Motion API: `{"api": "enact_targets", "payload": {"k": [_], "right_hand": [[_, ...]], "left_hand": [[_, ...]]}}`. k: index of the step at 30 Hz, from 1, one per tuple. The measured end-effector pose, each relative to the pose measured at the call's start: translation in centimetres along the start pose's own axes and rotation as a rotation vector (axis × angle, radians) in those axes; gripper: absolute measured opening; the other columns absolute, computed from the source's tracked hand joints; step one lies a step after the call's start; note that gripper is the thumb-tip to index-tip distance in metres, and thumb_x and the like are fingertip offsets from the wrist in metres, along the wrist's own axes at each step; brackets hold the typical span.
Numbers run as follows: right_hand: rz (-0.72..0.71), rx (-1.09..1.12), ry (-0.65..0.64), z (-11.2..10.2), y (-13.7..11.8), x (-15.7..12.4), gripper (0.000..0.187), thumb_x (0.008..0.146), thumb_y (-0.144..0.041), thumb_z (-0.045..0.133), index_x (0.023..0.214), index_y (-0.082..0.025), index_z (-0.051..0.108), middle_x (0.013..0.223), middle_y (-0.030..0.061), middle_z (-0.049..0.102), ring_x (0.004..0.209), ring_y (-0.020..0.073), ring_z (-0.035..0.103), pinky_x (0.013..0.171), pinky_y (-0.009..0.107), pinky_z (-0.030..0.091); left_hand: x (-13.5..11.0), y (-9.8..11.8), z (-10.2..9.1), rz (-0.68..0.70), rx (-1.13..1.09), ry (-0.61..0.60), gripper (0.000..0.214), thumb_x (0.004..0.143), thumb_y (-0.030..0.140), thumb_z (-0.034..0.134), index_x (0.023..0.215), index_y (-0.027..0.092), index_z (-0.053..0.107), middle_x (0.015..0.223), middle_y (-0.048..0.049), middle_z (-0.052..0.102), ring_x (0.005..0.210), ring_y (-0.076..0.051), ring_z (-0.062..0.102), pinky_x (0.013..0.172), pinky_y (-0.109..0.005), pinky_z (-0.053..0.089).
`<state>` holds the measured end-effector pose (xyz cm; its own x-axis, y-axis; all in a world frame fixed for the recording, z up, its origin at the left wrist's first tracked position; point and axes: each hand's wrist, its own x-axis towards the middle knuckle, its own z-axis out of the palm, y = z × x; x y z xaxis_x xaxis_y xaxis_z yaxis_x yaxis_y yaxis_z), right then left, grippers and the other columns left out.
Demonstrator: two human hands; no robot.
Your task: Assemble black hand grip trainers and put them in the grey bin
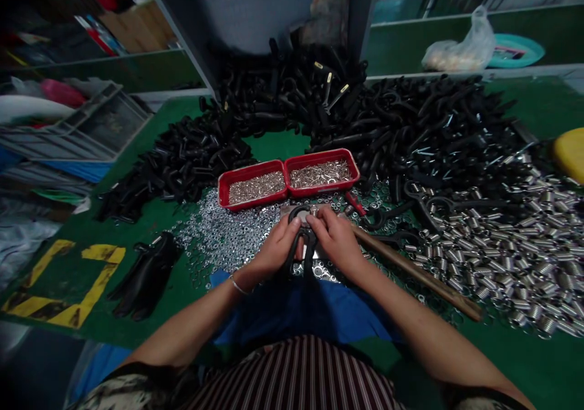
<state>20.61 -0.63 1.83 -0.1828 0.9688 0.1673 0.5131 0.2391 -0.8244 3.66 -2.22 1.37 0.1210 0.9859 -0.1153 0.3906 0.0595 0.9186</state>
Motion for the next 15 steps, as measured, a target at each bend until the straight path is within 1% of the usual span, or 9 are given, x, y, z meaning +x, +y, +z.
{"api": "enact_targets", "payload": {"k": [3,6,8,10,12,14,15], "right_hand": [[0.031,0.064,-0.035,0.1,-0.1,-0.3,0.033,0.098,-0.047,0.051,0.075,-0.023,0.048,0.064,-0.0025,0.05,0.061,0.0155,0.049,0.06,0.027,0.037],[0.051,0.106,-0.104,-0.3,-0.2,-0.3,0.035,0.097,-0.051,0.052,0.077,-0.023,0.051,0.069,-0.0011,0.054,0.067,0.0163,0.051,0.064,0.028,0.039],[0.074,0.211,-0.208,-0.9,-0.4,-0.2,0.035,0.097,-0.053,0.052,0.082,-0.022,0.055,0.075,-0.0004,0.057,0.069,0.0159,0.052,0.064,0.028,0.042],[0.129,0.361,-0.368,-1.6,-0.7,-0.2,0.036,0.098,-0.056,0.049,0.091,-0.022,0.057,0.076,-0.0009,0.058,0.064,0.0139,0.051,0.058,0.027,0.041],[0.192,0.453,-0.504,-2.2,-1.3,-0.3,0.039,0.098,-0.059,0.047,0.096,-0.021,0.058,0.073,-0.0021,0.057,0.056,0.0116,0.046,0.049,0.025,0.038],[0.208,0.445,-0.559,-2.7,-1.9,-0.7,0.041,0.099,-0.059,0.046,0.099,-0.02,0.06,0.072,-0.002,0.058,0.052,0.0108,0.045,0.046,0.024,0.038],[0.187,0.41,-0.562,-2.8,-2.2,-0.9,0.041,0.099,-0.058,0.046,0.101,-0.02,0.062,0.074,-0.001,0.06,0.053,0.0114,0.049,0.048,0.024,0.041]], "left_hand": [[-0.5,-0.5,-0.1,0.015,0.057,-0.004,0.042,0.103,0.054,0.035,0.116,0.02,0.056,0.101,-0.0108,0.069,0.104,-0.029,0.066,0.096,-0.043,0.049],[-0.8,-0.3,-0.6,0.037,0.084,-0.014,0.041,0.101,0.055,0.042,0.116,0.02,0.056,0.098,-0.0123,0.069,0.104,-0.033,0.066,0.095,-0.045,0.048],[-1.1,0.1,-1.2,0.058,0.086,-0.033,0.042,0.098,0.055,0.047,0.12,0.02,0.056,0.093,-0.0116,0.068,0.1,-0.033,0.068,0.093,-0.044,0.049],[-1.3,0.6,-1.8,0.083,0.097,-0.087,0.048,0.098,0.056,0.048,0.128,0.019,0.054,0.09,-0.0105,0.068,0.095,-0.033,0.069,0.091,-0.043,0.05],[-1.6,0.9,-2.3,0.113,0.126,-0.155,0.053,0.098,0.055,0.048,0.136,0.018,0.05,0.092,-0.0107,0.07,0.094,-0.032,0.07,0.089,-0.043,0.051],[-2.0,1.0,-2.8,0.15,0.171,-0.218,0.054,0.099,0.054,0.048,0.138,0.017,0.048,0.1,-0.0126,0.071,0.095,-0.031,0.07,0.087,-0.042,0.053],[-2.2,1.0,-3.0,0.175,0.197,-0.246,0.054,0.098,0.054,0.048,0.138,0.017,0.048,0.104,-0.0138,0.071,0.096,-0.031,0.07,0.086,-0.042,0.053]]}}
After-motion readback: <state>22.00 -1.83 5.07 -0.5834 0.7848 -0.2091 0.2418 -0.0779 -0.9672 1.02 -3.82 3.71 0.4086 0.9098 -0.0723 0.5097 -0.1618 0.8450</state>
